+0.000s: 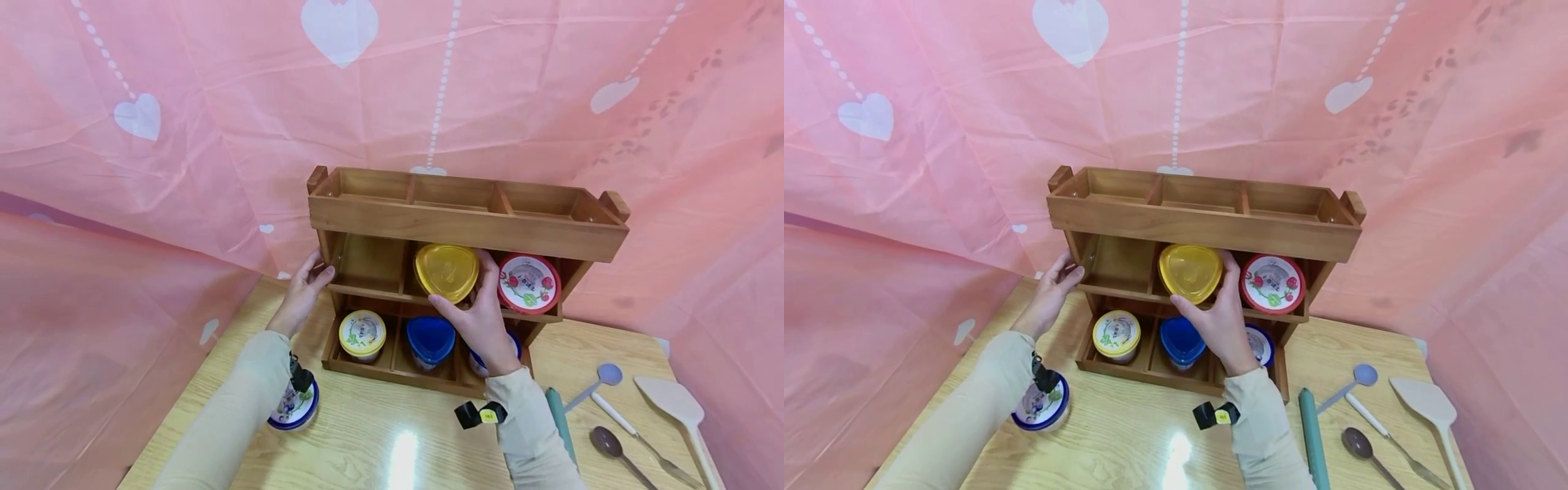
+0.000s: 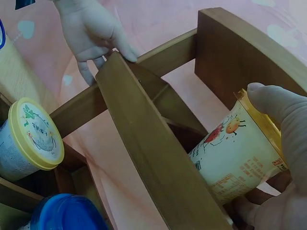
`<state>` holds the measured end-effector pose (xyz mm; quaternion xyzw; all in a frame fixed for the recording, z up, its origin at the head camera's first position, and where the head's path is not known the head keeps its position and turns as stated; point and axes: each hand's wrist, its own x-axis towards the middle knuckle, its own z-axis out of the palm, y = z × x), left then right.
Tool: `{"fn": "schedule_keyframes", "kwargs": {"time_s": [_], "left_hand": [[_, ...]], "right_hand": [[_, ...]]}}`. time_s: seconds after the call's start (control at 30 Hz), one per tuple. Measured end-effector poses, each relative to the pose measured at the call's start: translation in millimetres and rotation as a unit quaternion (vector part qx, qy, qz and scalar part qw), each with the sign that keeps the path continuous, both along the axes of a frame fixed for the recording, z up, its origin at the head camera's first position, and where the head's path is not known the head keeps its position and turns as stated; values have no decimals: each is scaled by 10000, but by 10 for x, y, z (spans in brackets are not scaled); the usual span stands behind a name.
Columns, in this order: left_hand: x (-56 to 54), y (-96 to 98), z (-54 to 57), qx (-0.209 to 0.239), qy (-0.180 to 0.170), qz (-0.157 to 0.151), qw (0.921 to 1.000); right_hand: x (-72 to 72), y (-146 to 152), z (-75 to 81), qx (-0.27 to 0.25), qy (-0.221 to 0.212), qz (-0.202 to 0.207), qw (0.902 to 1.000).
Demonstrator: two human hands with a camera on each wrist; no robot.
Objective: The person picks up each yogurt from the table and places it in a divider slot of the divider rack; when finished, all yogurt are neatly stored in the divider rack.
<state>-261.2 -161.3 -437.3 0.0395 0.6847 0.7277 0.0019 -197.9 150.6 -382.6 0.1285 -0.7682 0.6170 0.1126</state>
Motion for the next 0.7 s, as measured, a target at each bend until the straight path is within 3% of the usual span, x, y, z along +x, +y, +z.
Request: {"fn": "schedule_keyframes", "kwargs": {"time_s": [0.13, 0.37, 0.7], "left_hand": [[-12, 1, -19, 0, 3, -9, 10000], [-13, 9, -11, 49, -6, 1, 10000], [-6, 5, -2, 67, 23, 20, 10000]], "right_hand": [[-23, -23, 2, 171, -59, -86, 9998], [86, -103, 186, 589, -94, -148, 9981], [85, -123, 183, 579, -161, -149, 9981]]}}
